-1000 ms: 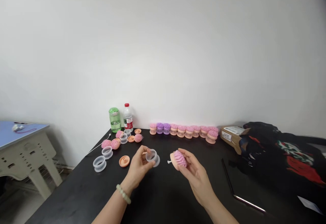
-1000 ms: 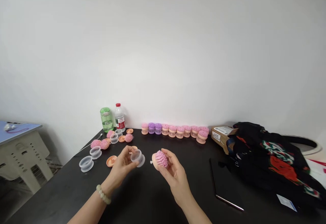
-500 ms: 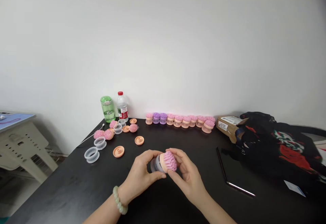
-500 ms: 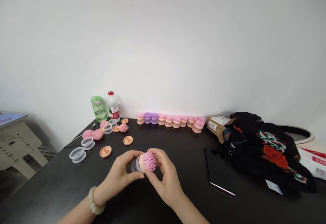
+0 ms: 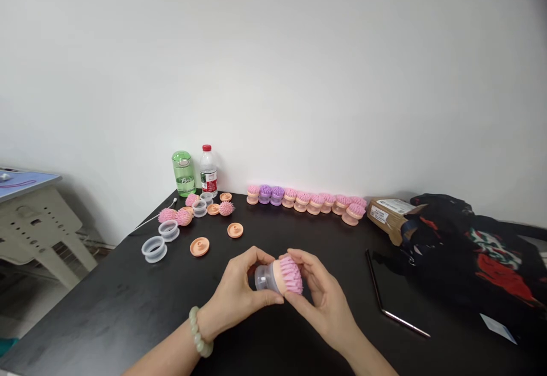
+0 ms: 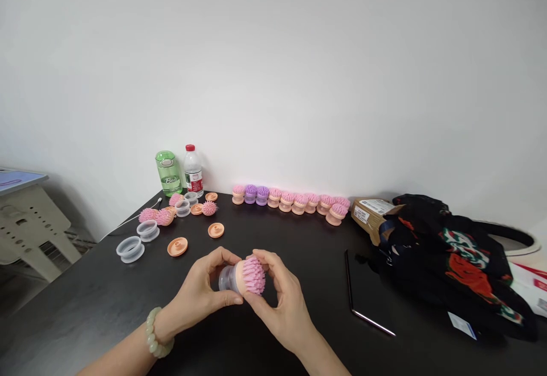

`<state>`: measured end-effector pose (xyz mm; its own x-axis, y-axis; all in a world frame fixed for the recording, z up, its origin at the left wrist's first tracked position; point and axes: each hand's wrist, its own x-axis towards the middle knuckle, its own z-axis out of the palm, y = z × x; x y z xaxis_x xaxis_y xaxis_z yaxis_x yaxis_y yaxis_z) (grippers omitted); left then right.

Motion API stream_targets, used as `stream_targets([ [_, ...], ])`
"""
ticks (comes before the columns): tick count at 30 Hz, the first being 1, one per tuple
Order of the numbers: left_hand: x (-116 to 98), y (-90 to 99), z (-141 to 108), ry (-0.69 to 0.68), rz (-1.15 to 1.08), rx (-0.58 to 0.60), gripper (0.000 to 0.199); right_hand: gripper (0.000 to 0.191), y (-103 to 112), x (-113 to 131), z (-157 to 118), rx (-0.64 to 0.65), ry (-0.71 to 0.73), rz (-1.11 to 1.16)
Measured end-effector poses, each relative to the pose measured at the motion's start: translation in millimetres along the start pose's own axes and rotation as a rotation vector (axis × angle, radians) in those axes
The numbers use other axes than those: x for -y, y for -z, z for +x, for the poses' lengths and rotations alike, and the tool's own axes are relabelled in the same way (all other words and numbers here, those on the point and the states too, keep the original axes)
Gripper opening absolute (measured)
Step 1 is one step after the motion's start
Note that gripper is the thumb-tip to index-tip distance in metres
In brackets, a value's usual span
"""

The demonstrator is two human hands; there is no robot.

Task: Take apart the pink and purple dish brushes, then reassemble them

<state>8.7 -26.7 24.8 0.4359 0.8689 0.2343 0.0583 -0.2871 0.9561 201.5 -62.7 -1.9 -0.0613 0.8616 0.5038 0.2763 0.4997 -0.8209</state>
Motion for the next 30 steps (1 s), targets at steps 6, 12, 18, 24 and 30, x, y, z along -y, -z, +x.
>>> stream_targets([
  [6,3,0.0,2,0.033,-0.167,0.05,0.045,0.046,5,5,1,0.05,-0.004,-0.007],
  [12,3,-0.7,0,0.116,-0.33,0.131,0.043,0.045,12,11,3,0.132,0.003,0.021],
  [18,2,-3.2,1,0.244,-0.501,0.2,0.044,0.04,19,23,6,0.256,-0.02,-0.014],
  [24,6,-6.1,2,0.278,-0.575,0.184,0.05,0.048,17,10,4,0.18,-0.001,-0.078],
  [30,19,-8.6,0,-0.072,-0.081,-0.002,0.054,0.044,1,-2,3,0.031,-0.1,-0.05],
])
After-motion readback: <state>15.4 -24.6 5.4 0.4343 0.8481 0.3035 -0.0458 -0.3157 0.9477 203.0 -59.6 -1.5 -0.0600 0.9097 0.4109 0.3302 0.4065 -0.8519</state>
